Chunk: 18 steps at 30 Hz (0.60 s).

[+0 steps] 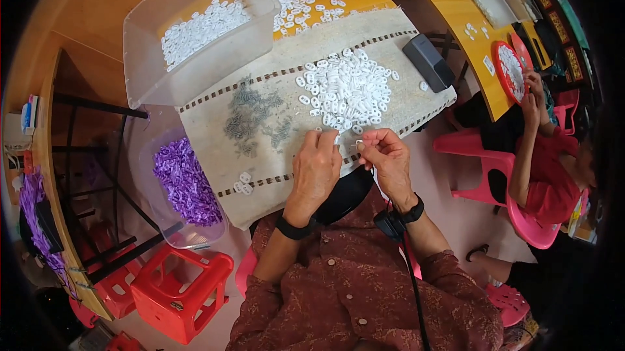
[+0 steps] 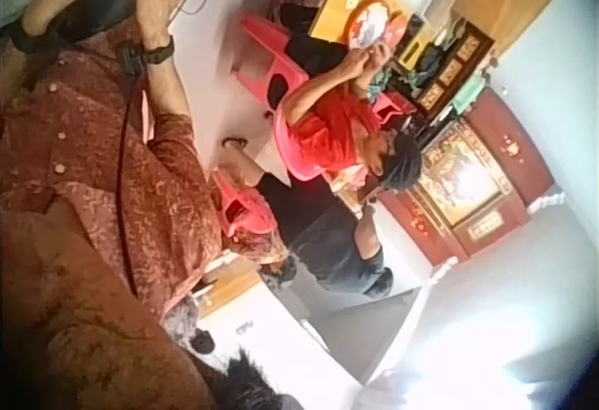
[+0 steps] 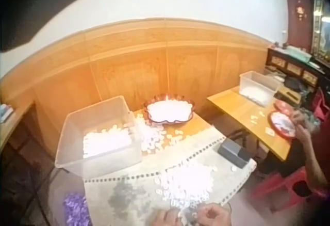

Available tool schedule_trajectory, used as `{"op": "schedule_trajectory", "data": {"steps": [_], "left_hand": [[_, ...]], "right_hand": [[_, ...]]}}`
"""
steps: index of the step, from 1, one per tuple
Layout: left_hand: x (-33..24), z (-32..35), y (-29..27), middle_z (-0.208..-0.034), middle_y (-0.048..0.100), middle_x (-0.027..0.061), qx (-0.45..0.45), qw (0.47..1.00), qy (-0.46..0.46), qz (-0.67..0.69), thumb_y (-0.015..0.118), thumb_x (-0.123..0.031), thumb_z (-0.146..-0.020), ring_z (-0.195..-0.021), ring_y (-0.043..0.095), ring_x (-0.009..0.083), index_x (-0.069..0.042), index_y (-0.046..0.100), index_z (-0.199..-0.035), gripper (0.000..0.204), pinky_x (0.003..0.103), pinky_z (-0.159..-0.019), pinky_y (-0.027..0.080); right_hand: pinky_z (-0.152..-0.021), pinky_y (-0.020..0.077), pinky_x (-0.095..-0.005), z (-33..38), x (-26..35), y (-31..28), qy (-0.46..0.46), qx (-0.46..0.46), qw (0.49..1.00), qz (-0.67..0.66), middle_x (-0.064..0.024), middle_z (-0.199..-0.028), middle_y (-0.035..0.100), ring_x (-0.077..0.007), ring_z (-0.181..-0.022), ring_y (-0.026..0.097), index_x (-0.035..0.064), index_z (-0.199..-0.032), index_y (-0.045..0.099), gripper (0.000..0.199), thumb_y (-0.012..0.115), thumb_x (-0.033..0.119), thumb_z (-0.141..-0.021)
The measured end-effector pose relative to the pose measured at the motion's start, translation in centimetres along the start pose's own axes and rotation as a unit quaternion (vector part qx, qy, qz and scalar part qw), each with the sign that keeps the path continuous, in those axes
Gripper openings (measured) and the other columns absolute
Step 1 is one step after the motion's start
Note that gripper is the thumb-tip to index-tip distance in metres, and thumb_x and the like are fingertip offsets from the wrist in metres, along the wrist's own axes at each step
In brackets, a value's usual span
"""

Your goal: The person picks up a white plastic piece and a metal pin by hand, inserts the pin into the piece, and places the assembled unit onto the table.

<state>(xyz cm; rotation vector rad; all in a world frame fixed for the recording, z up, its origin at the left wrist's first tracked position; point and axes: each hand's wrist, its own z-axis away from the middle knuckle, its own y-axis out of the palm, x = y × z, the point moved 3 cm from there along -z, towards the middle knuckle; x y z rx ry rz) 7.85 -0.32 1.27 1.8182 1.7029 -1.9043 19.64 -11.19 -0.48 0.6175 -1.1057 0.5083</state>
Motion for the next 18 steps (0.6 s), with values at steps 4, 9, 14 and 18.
{"op": "schedule_trajectory", "data": {"steps": [4, 9, 14, 18], "left_hand": [[2.0, 0.5, 0.6, -0.09, 0.061, 0.0123, 0.014, 0.973, -0.106, 0.203, 0.059, 0.003, -0.084, -0.072, 0.064, 0.022, 0.0, 0.062, -0.109, 0.025, 0.032, -0.063, 0.053], [2.7, 1.2, 0.2, -0.098, 0.064, 0.0092, 0.073, 0.813, -0.245, 0.524, 0.052, 0.004, -0.091, -0.081, 0.065, 0.0146, 0.002, 0.059, -0.118, 0.028, 0.028, -0.071, 0.057], [3.3, 2.2, 0.0, -0.099, 0.065, 0.011, 0.06, 0.691, -0.268, 0.668, 0.05, 0.002, -0.091, -0.083, 0.066, 0.0169, 0.002, 0.056, -0.122, 0.031, 0.031, -0.074, 0.057], [3.4, 2.6, -0.2, -0.099, 0.065, 0.0114, 0.05, 0.669, -0.266, 0.692, 0.051, 0.002, -0.091, -0.082, 0.066, 0.0173, 0.002, 0.056, -0.121, 0.031, 0.031, -0.074, 0.057]], "right_hand": [[-0.052, 0.0436, -0.0179, 0.2, -0.1, 0.4, 0.0, 0.007, 1.0, -0.004, -0.0008, -0.08, 0.063, -0.0059, -0.061, 0.058, 0.0028, -0.098, 0.061, 0.016, 0.066, -0.001, -0.083], [-0.051, 0.0429, -0.0179, 0.4, -0.2, 0.9, 0.008, 0.022, 1.0, 0.002, 0.0, -0.078, 0.061, -0.0057, -0.061, 0.057, 0.0017, -0.101, 0.063, 0.017, 0.066, 0.0, -0.084], [-0.051, 0.0434, -0.0176, 0.9, 0.1, 1.9, 0.008, 0.042, 0.999, -0.012, 0.0, -0.076, 0.061, -0.005, -0.062, 0.057, 0.0001, -0.106, 0.065, 0.019, 0.065, 0.002, -0.087], [-0.051, 0.0436, -0.0176, 1.2, 0.2, 2.6, 0.017, 0.048, 0.999, -0.009, -0.0005, -0.076, 0.062, -0.0053, -0.062, 0.057, -0.0002, -0.104, 0.064, 0.017, 0.064, 0.002, -0.087]]}}
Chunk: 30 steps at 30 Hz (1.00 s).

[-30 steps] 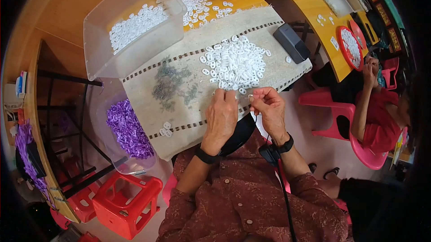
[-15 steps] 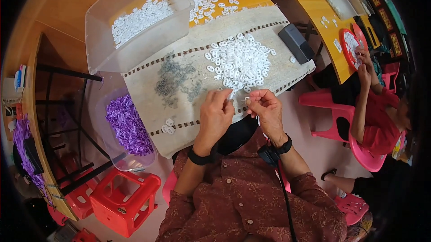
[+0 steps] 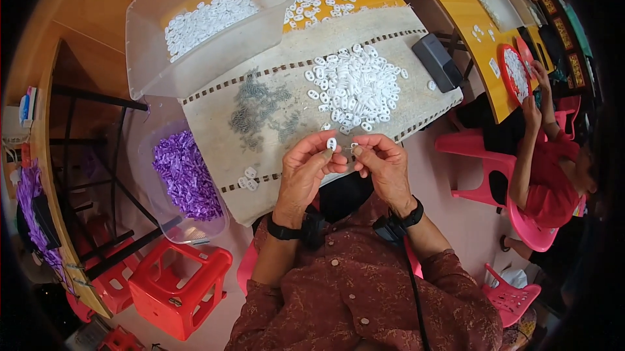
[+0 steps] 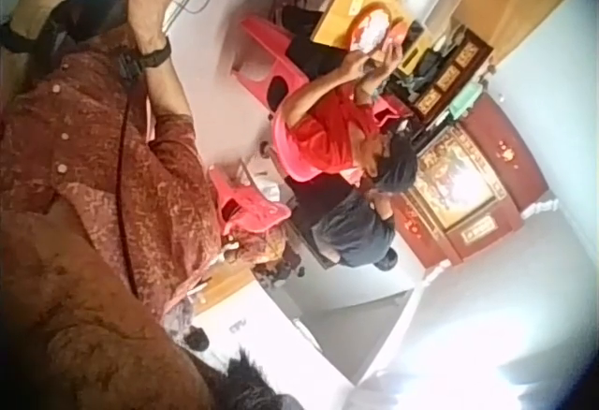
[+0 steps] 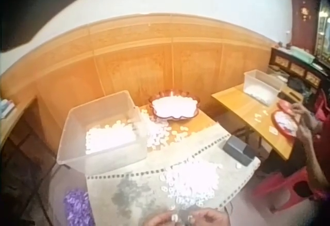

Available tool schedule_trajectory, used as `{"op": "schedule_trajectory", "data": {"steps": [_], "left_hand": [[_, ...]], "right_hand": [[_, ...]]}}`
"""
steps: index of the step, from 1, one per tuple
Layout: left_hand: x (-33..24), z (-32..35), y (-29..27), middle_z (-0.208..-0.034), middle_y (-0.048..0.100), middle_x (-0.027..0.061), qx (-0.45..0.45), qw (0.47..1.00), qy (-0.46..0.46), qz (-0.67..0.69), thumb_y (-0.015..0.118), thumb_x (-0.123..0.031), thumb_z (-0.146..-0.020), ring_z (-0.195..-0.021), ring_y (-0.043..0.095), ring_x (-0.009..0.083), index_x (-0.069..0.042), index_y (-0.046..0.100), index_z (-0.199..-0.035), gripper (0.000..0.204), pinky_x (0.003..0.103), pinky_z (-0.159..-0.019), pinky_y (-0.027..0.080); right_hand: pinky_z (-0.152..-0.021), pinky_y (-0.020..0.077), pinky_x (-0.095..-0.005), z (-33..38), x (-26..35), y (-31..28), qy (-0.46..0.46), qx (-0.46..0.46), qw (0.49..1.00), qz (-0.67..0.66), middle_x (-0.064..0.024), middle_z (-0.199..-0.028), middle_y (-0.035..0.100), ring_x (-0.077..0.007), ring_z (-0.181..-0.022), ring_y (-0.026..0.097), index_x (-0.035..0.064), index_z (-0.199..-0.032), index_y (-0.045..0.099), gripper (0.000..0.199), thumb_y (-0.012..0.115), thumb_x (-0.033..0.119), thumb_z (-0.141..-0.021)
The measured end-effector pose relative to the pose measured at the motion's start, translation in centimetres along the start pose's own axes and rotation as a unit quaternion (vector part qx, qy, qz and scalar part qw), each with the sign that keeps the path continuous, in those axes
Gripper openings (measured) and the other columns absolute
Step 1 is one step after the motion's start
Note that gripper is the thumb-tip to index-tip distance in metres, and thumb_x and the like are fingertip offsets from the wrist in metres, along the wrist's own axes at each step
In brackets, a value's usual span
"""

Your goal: The person picks up a white plastic piece and a metal pin by hand, inserts the pin into the piece, and places the assembled unit onto the table.

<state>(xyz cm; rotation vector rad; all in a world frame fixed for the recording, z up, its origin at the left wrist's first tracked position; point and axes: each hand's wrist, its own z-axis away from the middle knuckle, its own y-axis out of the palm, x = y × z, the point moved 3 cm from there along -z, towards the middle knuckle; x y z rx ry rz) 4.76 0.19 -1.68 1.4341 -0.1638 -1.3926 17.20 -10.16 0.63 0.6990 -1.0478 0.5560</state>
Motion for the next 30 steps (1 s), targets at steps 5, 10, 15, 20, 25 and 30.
{"op": "schedule_trajectory", "data": {"steps": [5, 10, 15, 20, 25, 30], "left_hand": [[0.0, 0.4, -0.7, -0.103, 0.063, 0.0112, 0.016, 1.0, 0.003, 0.002, 0.052, 0.001, -0.091, -0.085, 0.066, 0.0185, 0.003, 0.055, -0.121, 0.03, 0.032, -0.077, 0.057], [0.0, 0.7, -1.0, -0.103, 0.064, 0.0112, 0.013, 0.999, 0.019, 0.029, 0.052, 0.002, -0.091, -0.086, 0.065, 0.018, 0.002, 0.055, -0.121, 0.03, 0.032, -0.077, 0.056], [-0.1, 0.8, -1.1, -0.102, 0.064, 0.0111, 0.016, 0.998, 0.025, 0.052, 0.053, 0.002, -0.091, -0.087, 0.065, 0.0173, 0.002, 0.055, -0.121, 0.03, 0.032, -0.077, 0.055], [-0.2, 0.9, -1.5, -0.099, 0.064, 0.0111, 0.033, 0.997, 0.031, 0.055, 0.056, 0.0, -0.09, -0.085, 0.065, 0.0174, 0.001, 0.055, -0.121, 0.031, 0.029, -0.073, 0.056], [-0.4, 1.0, -1.4, -0.095, 0.065, 0.0103, 0.034, 0.998, 0.037, 0.041, 0.057, -0.002, -0.091, -0.084, 0.066, 0.0173, 0.001, 0.055, -0.121, 0.03, 0.029, -0.074, 0.056], [-0.4, 1.0, -1.5, -0.092, 0.065, 0.0103, 0.026, 0.998, 0.039, 0.03, 0.057, -0.003, -0.091, -0.083, 0.065, 0.0168, 0.003, 0.056, -0.119, 0.028, 0.028, -0.072, 0.056]], "right_hand": [[-0.052, 0.0441, -0.0181, 0.2, 0.1, 0.8, -0.002, 0.011, 1.0, 0.01, -0.0014, -0.077, 0.063, -0.0064, -0.064, 0.059, 0.0004, -0.103, 0.064, 0.015, 0.064, 0.003, -0.088], [-0.053, 0.0444, -0.0186, 0.5, 0.0, 1.3, 0.0, 0.019, 1.0, 0.015, -0.0021, -0.079, 0.064, -0.007, -0.066, 0.06, 0.0006, -0.103, 0.063, 0.014, 0.063, 0.003, -0.088], [-0.053, 0.0447, -0.019, 0.7, 0.2, 2.3, -0.011, 0.02, 1.0, 0.015, -0.0029, -0.08, 0.064, -0.0076, -0.067, 0.061, 0.0006, -0.103, 0.062, 0.014, 0.063, 0.003, -0.089], [-0.055, 0.0462, -0.0177, 0.8, 0.2, 3.1, -0.023, 0.021, 0.999, 0.007, -0.0041, -0.082, 0.067, -0.0062, -0.069, 0.062, -0.0003, -0.104, 0.062, 0.016, 0.063, 0.004, -0.089], [-0.056, 0.0462, -0.0177, 0.8, 0.5, 3.7, -0.021, 0.026, 0.999, 0.015, -0.0045, -0.085, 0.068, -0.0063, -0.07, 0.062, 0.0004, -0.104, 0.062, 0.015, 0.063, 0.005, -0.09], [-0.057, 0.0463, -0.018, 0.8, 0.4, 4.0, -0.02, 0.018, 0.999, 0.021, -0.0046, -0.084, 0.068, -0.0066, -0.07, 0.063, 0.0009, -0.104, 0.062, 0.014, 0.062, 0.005, -0.09]]}}
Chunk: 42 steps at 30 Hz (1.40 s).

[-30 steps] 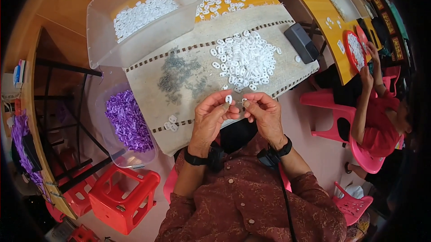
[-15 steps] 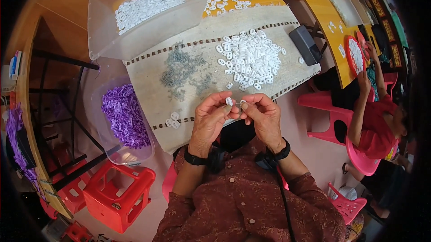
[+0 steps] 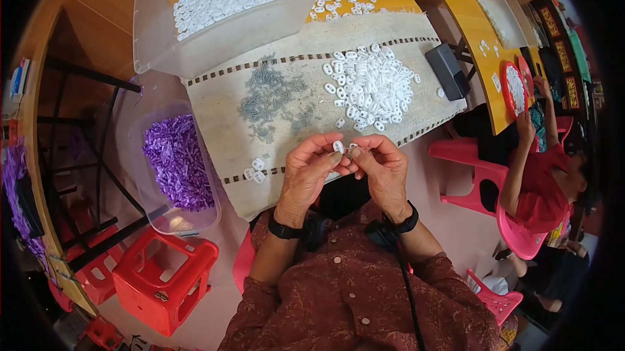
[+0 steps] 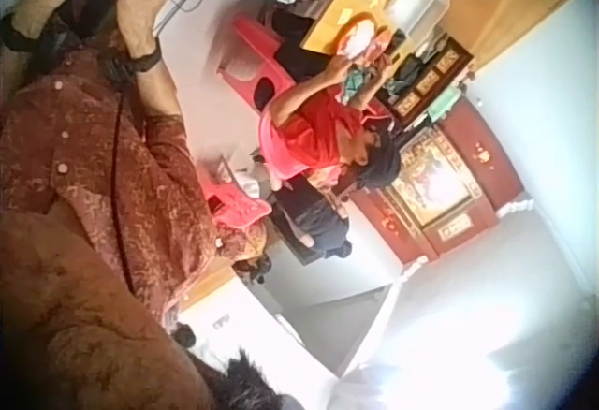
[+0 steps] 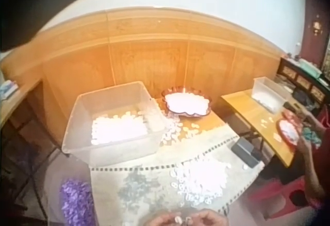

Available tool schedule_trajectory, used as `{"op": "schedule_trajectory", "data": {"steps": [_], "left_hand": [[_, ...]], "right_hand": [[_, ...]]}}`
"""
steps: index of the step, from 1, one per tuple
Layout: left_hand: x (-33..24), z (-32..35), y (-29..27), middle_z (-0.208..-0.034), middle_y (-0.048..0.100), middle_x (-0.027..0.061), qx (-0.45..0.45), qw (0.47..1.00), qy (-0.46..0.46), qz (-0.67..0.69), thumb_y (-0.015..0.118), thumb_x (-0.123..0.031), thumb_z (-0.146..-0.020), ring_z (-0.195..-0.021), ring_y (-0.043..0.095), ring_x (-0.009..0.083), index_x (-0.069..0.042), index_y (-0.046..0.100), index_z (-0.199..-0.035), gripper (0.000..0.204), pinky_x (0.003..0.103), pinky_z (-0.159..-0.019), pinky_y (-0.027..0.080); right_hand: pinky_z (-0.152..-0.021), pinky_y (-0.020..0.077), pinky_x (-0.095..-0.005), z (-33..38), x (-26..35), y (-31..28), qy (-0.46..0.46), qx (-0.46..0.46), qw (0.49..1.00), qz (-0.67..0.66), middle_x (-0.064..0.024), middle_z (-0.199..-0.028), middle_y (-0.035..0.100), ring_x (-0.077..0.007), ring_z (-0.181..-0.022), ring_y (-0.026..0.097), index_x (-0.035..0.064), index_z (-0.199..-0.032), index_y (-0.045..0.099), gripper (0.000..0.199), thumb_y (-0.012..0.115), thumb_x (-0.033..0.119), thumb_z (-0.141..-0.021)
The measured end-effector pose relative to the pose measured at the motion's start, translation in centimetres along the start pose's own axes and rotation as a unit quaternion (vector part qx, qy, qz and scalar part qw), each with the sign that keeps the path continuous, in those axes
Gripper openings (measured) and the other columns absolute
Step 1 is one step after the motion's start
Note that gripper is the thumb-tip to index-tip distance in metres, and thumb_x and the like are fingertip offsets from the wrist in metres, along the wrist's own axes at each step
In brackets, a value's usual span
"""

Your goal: The person picks up a white plastic piece and a metal pin by hand, inserts the pin into the piece, and places the assembled unit onto the table.

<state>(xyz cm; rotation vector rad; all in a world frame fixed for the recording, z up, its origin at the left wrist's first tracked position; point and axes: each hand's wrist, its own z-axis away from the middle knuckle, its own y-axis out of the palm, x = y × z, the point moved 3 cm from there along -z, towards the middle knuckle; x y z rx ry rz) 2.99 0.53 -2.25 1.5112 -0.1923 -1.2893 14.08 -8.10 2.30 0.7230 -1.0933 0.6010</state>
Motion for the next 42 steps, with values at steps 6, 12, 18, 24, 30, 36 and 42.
{"op": "schedule_trajectory", "data": {"steps": [6, 12, 18, 24, 30, 36, 42], "left_hand": [[0.0, 0.1, 0.1, -0.094, 0.065, 0.0101, 0.0, 1.0, 0.003, -0.006, 0.058, 0.0, -0.089, -0.083, 0.064, 0.0168, 0.002, 0.058, -0.117, 0.028, 0.029, -0.073, 0.055], [-0.5, 0.2, 0.6, -0.095, 0.065, 0.0082, -0.006, 0.992, 0.043, -0.115, 0.059, 0.002, -0.09, -0.084, 0.063, 0.0135, 0.003, 0.058, -0.118, 0.028, 0.026, -0.074, 0.053], [-0.3, 0.3, 0.6, -0.102, 0.063, 0.0088, 0.011, 0.987, 0.067, -0.148, 0.06, 0.003, -0.089, -0.086, 0.062, 0.0131, 0.003, 0.057, -0.12, 0.031, 0.026, -0.075, 0.053], [-0.2, 0.2, 0.4, -0.103, 0.061, 0.0075, 0.015, 0.983, 0.071, -0.169, 0.06, 0.003, -0.089, -0.086, 0.062, 0.0134, 0.003, 0.057, -0.12, 0.031, 0.025, -0.075, 0.053], [-0.4, 0.2, 0.7, -0.104, 0.059, 0.0077, 0.023, 0.983, 0.071, -0.17, 0.059, 0.004, -0.089, -0.087, 0.062, 0.0136, 0.004, 0.058, -0.119, 0.03, 0.025, -0.075, 0.053], [-0.5, 0.3, 0.9, -0.102, 0.058, 0.0067, 0.025, 0.973, 0.091, -0.208, 0.059, 0.005, -0.089, -0.087, 0.062, 0.0133, 0.002, 0.059, -0.118, 0.03, 0.024, -0.075, 0.054], [-0.5, 0.3, 0.8, -0.099, 0.058, 0.0053, 0.027, 0.972, 0.082, -0.219, 0.061, 0.004, -0.088, -0.088, 0.061, 0.0117, 0.002, 0.061, -0.117, 0.029, 0.023, -0.076, 0.054]], "right_hand": [[-0.057, 0.0462, -0.0179, 0.1, 0.4, 0.2, -0.01, 0.005, 1.0, 0.011, -0.0046, -0.084, 0.068, -0.0072, -0.071, 0.063, 0.0008, -0.103, 0.062, 0.013, 0.062, 0.005, -0.091], [-0.057, 0.0462, -0.0176, 0.2, 0.4, 0.2, -0.03, -0.004, 0.997, 0.067, -0.0044, -0.084, 0.068, -0.0079, -0.072, 0.065, 0.001, -0.102, 0.062, 0.012, 0.061, 0.006, -0.091], [-0.056, 0.046, -0.0179, 0.2, 0.5, 0.3, -0.028, -0.004, 0.998, 0.058, -0.0034, -0.081, 0.066, -0.0066, -0.069, 0.062, 0.0, -0.101, 0.063, 0.012, 0.061, 0.003, -0.09], [-0.056, 0.0461, -0.0182, 0.2, 0.6, 0.3, -0.012, -0.006, 0.998, 0.054, -0.0034, -0.08, 0.066, -0.0067, -0.069, 0.061, -0.0003, -0.102, 0.063, 0.012, 0.061, 0.002, -0.09], [-0.056, 0.046, -0.0178, 0.2, 0.5, 0.2, -0.013, -0.004, 0.999, 0.051, -0.0034, -0.08, 0.066, -0.0067, -0.069, 0.062, -0.0002, -0.101, 0.064, 0.012, 0.062, 0.002, -0.09], [-0.054, 0.0457, -0.0175, 0.2, 0.2, -0.1, -0.013, -0.009, 0.999, 0.052, -0.003, -0.079, 0.066, -0.0067, -0.066, 0.062, 0.0, -0.099, 0.065, 0.011, 0.063, 0.002, -0.089], [-0.053, 0.0463, -0.0177, 0.2, 0.4, -0.4, 0.0, -0.007, 0.997, 0.072, -0.0038, -0.079, 0.067, -0.0077, -0.066, 0.062, -0.0001, -0.099, 0.065, 0.011, 0.064, 0.003, -0.089]]}}
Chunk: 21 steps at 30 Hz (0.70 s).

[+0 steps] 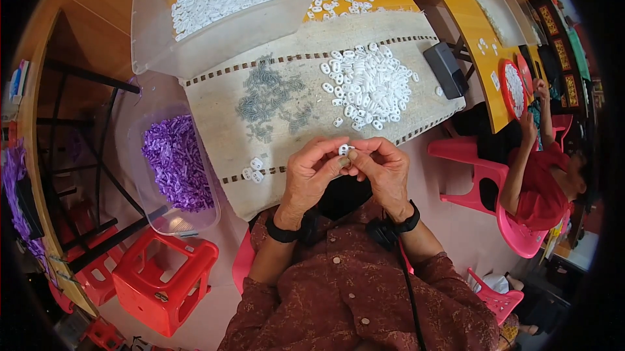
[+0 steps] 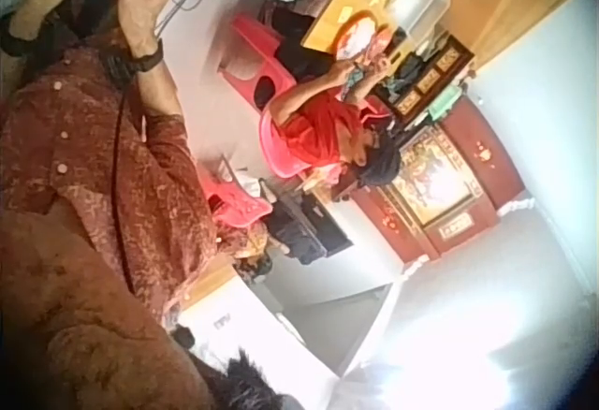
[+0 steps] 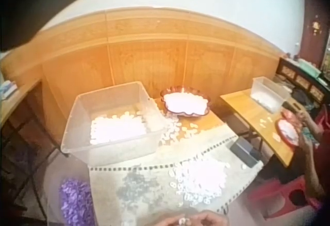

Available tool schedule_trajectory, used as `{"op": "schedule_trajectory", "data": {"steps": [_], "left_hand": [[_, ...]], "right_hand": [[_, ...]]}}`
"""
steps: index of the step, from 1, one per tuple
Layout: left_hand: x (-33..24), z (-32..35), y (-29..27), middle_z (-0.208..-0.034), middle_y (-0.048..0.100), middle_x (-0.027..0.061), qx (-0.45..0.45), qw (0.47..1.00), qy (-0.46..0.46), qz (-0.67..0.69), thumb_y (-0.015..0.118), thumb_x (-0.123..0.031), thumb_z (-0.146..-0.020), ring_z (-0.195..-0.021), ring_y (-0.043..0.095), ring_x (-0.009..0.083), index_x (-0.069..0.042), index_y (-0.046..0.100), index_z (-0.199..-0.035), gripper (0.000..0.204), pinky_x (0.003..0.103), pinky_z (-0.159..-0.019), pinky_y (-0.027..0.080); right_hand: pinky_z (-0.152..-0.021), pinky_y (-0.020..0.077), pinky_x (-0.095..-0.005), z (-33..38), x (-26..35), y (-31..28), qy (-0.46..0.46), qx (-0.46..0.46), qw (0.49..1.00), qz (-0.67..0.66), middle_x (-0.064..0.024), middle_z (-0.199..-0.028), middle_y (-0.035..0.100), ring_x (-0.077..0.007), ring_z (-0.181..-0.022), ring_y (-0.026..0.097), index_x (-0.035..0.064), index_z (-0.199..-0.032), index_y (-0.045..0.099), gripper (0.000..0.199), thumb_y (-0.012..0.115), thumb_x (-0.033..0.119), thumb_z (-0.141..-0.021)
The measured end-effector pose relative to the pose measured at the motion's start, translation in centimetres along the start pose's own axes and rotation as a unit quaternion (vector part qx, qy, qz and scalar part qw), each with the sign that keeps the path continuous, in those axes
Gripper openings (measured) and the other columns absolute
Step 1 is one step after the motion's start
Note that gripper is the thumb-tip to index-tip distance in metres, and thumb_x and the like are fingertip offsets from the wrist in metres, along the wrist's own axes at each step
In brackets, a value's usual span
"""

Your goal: The person picks up a white plastic piece and a metal pin by hand, inserts the pin into the piece, and places the assembled unit onto the table.

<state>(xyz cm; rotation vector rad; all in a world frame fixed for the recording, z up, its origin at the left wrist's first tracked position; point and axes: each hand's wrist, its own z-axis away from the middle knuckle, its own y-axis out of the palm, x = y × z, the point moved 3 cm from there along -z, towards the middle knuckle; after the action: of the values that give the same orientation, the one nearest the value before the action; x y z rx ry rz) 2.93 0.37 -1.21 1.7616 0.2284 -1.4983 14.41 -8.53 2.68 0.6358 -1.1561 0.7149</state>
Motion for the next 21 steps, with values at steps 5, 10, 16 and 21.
{"op": "schedule_trajectory", "data": {"steps": [5, 10, 16, 21], "left_hand": [[-0.36, -0.05, -0.06, -0.098, 0.058, 0.0049, -0.017, 0.999, 0.001, -0.049, 0.061, 0.002, -0.089, -0.087, 0.061, 0.0103, 0.002, 0.061, -0.116, 0.027, 0.022, -0.074, 0.052], [-0.1, -0.05, -0.17, -0.099, 0.059, 0.0046, -0.014, 0.998, 0.015, -0.061, 0.061, 0.002, -0.089, -0.085, 0.06, 0.01, 0.002, 0.061, -0.116, 0.027, 0.022, -0.072, 0.052], [0.52, 0.13, 0.04, -0.094, 0.062, 0.0041, -0.018, 0.999, -0.034, 0.018, 0.061, 0.0, -0.09, -0.075, 0.059, 0.0078, 0.003, 0.058, -0.117, 0.027, 0.021, -0.068, 0.051], [0.56, 0.14, -0.01, -0.092, 0.064, 0.0048, -0.023, 0.999, -0.035, 0.021, 0.061, -0.001, -0.09, -0.073, 0.058, 0.0076, 0.003, 0.059, -0.115, 0.025, 0.021, -0.067, 0.051]], "right_hand": [[-0.056, 0.0488, -0.0195, -0.41, -0.38, -0.14, 0.017, 0.024, 0.999, -0.033, -0.0065, -0.085, 0.068, -0.01, -0.068, 0.064, -0.0006, -0.1, 0.065, 0.012, 0.063, 0.004, -0.089], [-0.059, 0.0485, -0.0195, -0.6, -0.68, -0.21, 0.008, 0.048, 0.998, -0.038, -0.0057, -0.083, 0.068, -0.0095, -0.071, 0.065, -0.0001, -0.101, 0.063, 0.012, 0.062, 0.006, -0.091], [-0.058, 0.0475, -0.0186, -0.76, -0.31, -0.27, 0.017, 0.044, 0.998, -0.042, -0.0061, -0.082, 0.068, -0.0093, -0.069, 0.065, 0.0002, -0.098, 0.063, 0.01, 0.063, 0.006, -0.09], [-0.056, 0.0471, -0.0184, -0.76, -0.37, -0.44, 0.032, 0.051, 0.997, -0.052, -0.0063, -0.081, 0.068, -0.0087, -0.067, 0.064, 0.0001, -0.098, 0.063, 0.01, 0.063, 0.006, -0.09]]}}
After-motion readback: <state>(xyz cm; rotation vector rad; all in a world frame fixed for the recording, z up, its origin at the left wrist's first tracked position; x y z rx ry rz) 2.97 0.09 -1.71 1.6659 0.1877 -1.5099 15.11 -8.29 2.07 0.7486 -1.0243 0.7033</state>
